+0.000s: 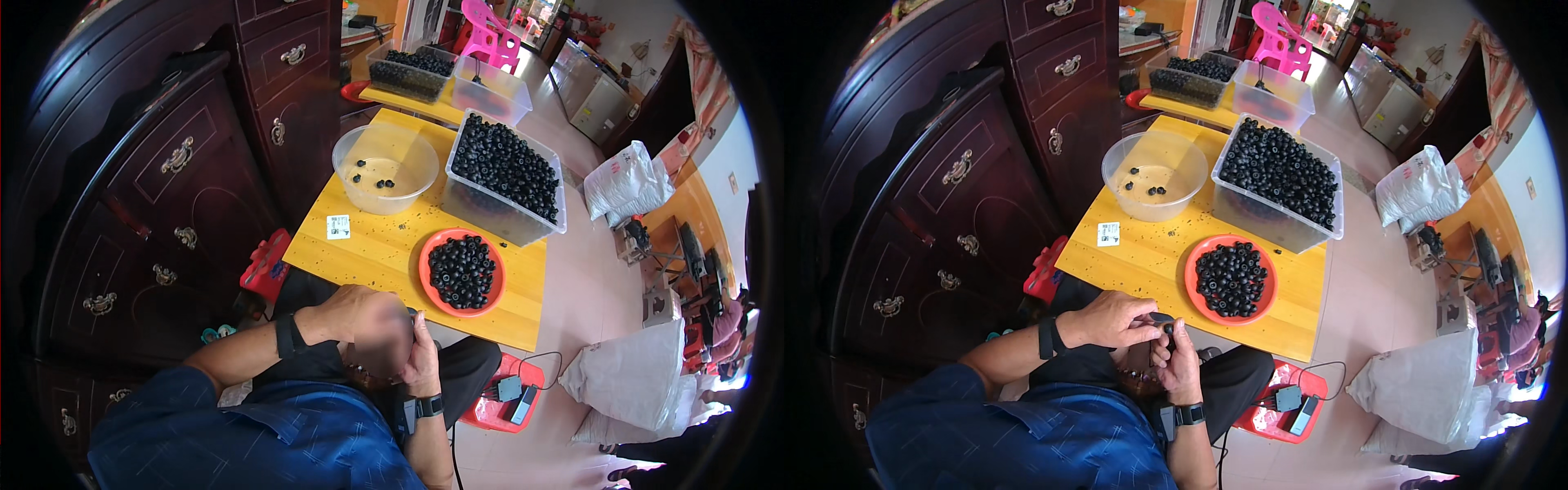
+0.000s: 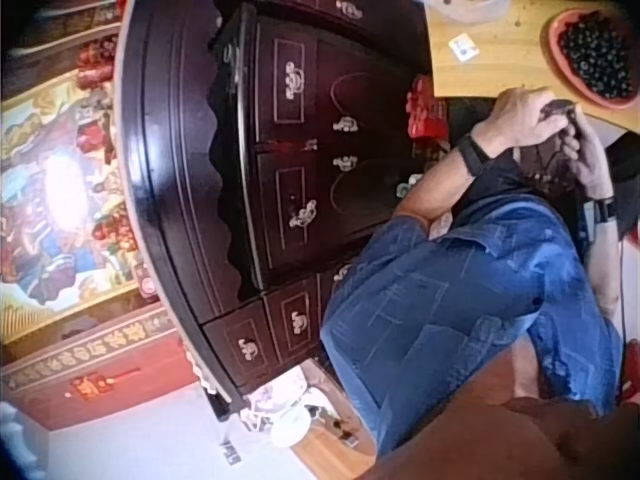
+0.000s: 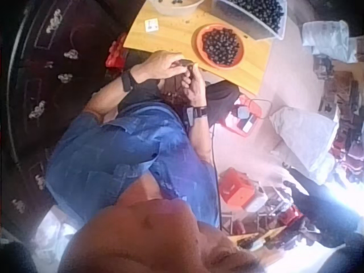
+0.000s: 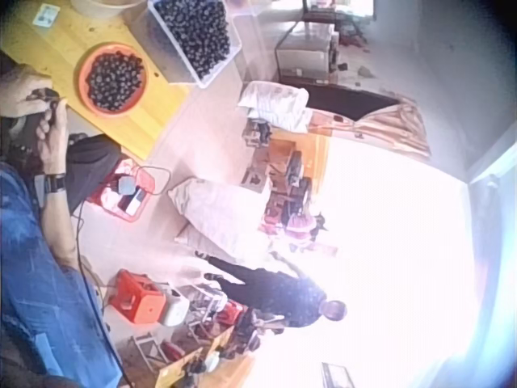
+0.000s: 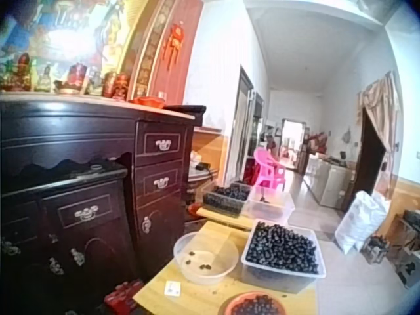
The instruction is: Sorting and inspecting small black spherical components at a table using a handheld tool.
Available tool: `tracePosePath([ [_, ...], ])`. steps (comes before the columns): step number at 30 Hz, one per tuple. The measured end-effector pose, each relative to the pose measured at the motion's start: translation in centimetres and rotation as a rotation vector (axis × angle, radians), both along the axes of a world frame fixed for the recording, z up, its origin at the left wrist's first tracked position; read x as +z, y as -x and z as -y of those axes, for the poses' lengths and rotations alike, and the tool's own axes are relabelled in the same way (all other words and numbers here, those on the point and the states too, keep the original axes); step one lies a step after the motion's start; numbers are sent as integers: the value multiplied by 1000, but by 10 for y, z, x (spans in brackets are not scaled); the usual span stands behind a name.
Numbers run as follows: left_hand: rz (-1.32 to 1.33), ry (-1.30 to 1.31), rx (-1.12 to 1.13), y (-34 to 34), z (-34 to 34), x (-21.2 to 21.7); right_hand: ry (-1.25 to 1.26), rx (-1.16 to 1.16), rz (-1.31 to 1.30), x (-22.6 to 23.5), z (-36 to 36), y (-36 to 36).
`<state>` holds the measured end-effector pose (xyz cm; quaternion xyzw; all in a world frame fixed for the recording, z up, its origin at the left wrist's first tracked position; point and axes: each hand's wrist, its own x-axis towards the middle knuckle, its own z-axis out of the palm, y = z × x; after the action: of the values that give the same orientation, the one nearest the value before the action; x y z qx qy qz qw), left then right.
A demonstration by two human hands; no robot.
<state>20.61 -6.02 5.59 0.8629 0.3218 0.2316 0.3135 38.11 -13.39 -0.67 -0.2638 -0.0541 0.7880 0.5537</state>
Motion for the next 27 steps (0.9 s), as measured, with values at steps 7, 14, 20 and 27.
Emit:
tracePosePath([
  [7,25,-143,0,-4,0,-8,18,17,-46,-16,0,2],
  [14,11,-142,12,-5,0,-7,23,2,-32,-19,0,3],
  [20,-43,-151,27,-6,1,-11,56,-17,-17,-16,1,4],
  [27,-70,-131,-11,-5,-4,-9,44,-24,63,-7,-4,9],
])
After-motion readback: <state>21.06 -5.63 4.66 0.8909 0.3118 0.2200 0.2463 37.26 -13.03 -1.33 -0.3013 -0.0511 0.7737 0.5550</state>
